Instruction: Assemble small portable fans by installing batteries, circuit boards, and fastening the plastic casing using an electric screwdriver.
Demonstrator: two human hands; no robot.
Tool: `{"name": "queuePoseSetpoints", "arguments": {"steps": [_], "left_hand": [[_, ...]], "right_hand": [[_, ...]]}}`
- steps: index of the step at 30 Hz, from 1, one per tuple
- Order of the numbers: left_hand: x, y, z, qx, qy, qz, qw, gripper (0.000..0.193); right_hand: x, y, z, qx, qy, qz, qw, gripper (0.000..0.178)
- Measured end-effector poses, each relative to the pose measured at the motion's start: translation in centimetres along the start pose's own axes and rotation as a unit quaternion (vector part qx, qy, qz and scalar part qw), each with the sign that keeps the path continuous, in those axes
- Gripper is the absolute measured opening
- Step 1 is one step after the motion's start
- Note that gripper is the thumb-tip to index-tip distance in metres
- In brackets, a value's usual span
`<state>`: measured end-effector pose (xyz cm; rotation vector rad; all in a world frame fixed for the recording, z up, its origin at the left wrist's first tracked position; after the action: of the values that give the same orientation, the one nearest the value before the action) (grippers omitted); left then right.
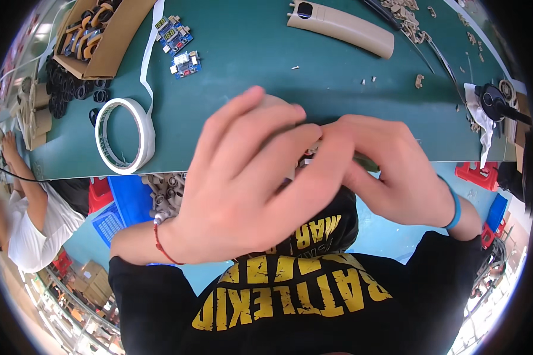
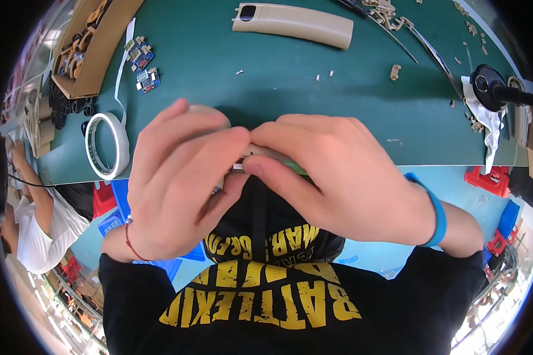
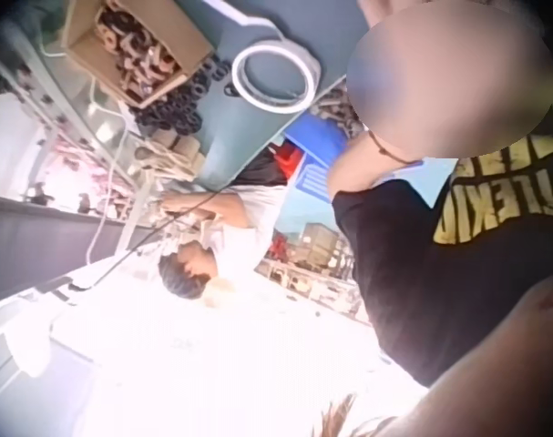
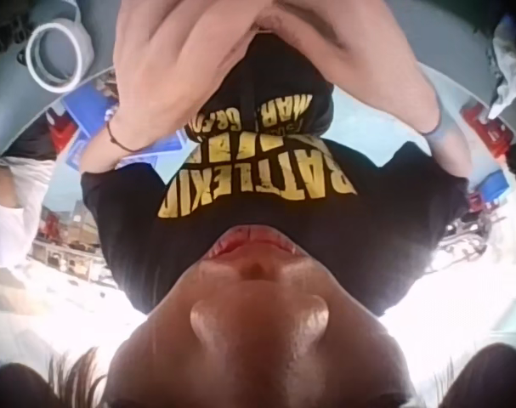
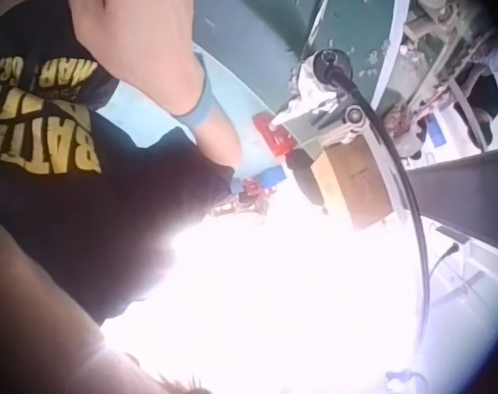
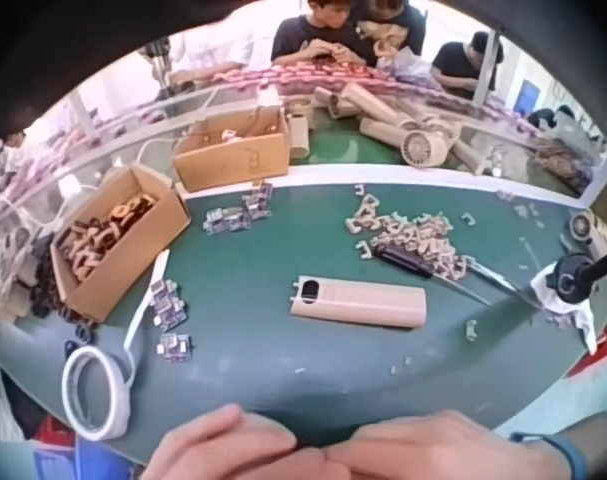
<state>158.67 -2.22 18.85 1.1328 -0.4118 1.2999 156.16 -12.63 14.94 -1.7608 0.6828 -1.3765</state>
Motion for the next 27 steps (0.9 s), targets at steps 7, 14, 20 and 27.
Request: {"name": "queuePoseSetpoints", "arguments": {"steps": [7, 14, 20, 27], "left_hand": [[-0.9, -2.4, -1.7, 0.067, 0.115, -0.031, 0.991, 0.044], [-0.9, -1.8, -1.8, 0.013, 0.092, -0.001, 0.996, 0.053], [0.8, -0.5, -1.0, -0.042, 0.103, 0.009, 0.994, 0.048], [1.1, -0.7, 0.3, 0.027, 0.036, -0.014, 0.999, 0.056]], "right_hand": [[0.4, 0.1, -1.1, 0.005, 0.088, -0.014, 0.996, 0.028], [-2.0, 2.0, -0.8, -0.202, -0.128, 0.261, 0.935, 0.029], [-1.2, -0.3, -0.7, -0.075, -0.065, 0.247, 0.964, 0.032], [-1.6, 0.1, -1.0, -0.056, -0.057, 0.233, 0.969, 0.029]]}}
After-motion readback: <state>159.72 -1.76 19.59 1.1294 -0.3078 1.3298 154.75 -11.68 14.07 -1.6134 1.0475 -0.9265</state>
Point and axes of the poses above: each hand's wrist, its own z-axis towards the middle knuckle, its own x-axis out of the back of the hand, y = z × x, the point moved 9 cm from there along z, towards the middle knuckle, and after that the axes turned 1 degree about -y, right-handed, at the moved point
